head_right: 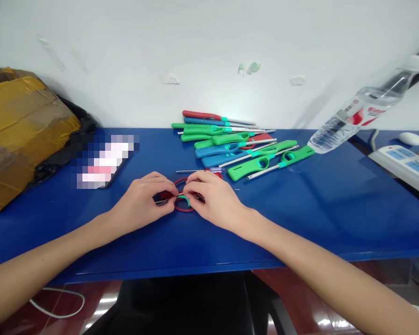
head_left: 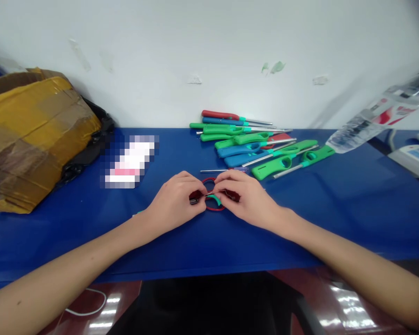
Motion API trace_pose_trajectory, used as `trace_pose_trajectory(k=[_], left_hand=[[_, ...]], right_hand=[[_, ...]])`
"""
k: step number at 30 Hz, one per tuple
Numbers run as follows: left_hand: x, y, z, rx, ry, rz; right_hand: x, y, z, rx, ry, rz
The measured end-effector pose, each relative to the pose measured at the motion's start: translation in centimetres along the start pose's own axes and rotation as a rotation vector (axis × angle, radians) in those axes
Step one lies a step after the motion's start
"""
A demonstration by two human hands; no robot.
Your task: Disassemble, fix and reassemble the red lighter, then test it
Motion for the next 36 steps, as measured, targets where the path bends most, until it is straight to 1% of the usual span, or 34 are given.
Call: trace_pose_trajectory(k=[2, 7, 9, 15, 21, 27, 32, 36], left_hand=[[0.0, 0.0, 0.0, 0.000, 0.002, 0.001], [0.2, -0.1, 0.1, 0.007, 0.016, -0.002], [0.2, -0.2, 0.1, 0.001, 0.017, -0.005], [0.2, -0.2, 0.2, -0.009, 0.019, -0.009], [0.2, 0.0, 0.2, -0.017, 0.017, -0.011], [0.2, -0.1, 0.1, -0.014, 0.027, -0.010], [0.1, -0.1, 0.1, -0.002, 0.031, -0.013], [0.2, 0.1, 0.1, -0.010, 0.035, -0.003]], right_hand=[[0.0, 0.0, 0.0, -0.018, -0.014, -0.020], [-0.4, 1.0, 0.1, -0.139, -0.059, -0.115], [-0.6, 1.2, 0.2, -0.168, -0.063, -0.155], [-1.1, 1.8, 0.9, -0.218, -0.071, -0.237], [-1.5, 2.1, 1.4, -0.302, -0.076, -0.350], [-1.4, 2.6, 1.6, -0.362, -0.006, -0.461], [-2.1, 3.3, 1.8, -0.379, -0.055, -0.587], [-2.1, 3.7, 1.9, -0.417, -0.085, -0.630]])
Point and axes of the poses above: each hand's wrist, its own z-axis towards the middle knuckle, its own y-axis out of the palm, x = y × z, the point moved 10 cm from there along z, towards the middle knuckle, and after that the axes turned 15 degrees about z, right-handed, at the moved point
